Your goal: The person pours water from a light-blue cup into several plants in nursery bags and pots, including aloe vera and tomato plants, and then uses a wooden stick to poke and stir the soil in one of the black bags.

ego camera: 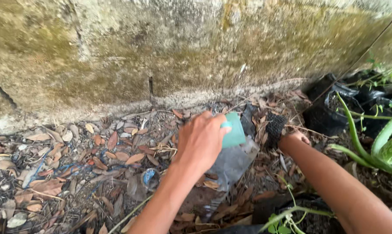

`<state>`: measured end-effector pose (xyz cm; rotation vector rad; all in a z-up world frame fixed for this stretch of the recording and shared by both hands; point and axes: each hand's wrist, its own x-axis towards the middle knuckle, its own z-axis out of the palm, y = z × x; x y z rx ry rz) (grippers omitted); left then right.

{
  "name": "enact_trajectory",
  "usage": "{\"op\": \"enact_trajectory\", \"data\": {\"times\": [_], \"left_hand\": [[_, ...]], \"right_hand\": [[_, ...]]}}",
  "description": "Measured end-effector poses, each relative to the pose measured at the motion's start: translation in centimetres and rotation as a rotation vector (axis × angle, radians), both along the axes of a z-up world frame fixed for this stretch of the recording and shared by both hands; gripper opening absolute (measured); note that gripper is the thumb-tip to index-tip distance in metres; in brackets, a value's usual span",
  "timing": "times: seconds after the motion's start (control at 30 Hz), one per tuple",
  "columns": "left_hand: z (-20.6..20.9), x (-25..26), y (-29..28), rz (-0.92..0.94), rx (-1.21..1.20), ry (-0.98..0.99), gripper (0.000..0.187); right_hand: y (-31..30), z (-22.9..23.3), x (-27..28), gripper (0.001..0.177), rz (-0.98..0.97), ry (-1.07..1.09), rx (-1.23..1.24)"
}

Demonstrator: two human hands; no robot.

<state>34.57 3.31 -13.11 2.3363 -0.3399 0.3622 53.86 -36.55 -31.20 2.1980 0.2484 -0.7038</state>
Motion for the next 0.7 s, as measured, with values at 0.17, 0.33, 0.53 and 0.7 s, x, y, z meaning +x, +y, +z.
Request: {"op": "enact_trajectory", "data": {"times": [0.17, 0.33, 0.53, 0.7], "left_hand": [[0.2, 0.1, 1.1, 0.046, 0.005, -0.02, 0.023], [0.2, -0.6, 2.1, 0.057, 0.013, 0.012, 0.022], [1.0, -3.0, 5.0, 0.134, -0.024, -0.082, 0.024], [2.7, -5.6, 8.3, 0.246, -0.118, -0.112, 0.026]], "right_hand": [[-0.8, -0.4, 0.3, 0.02, 0.088, -0.055, 0.003], [0.6, 1.7, 0.7, 0.02, 0.275, -0.165, 0.128], [6.9, 6.5, -0.3, 0.02, 0.133, -0.363, 0.584], [12.4, 13.5, -2.5, 0.02, 0.247, -0.556, 1.226]]}}
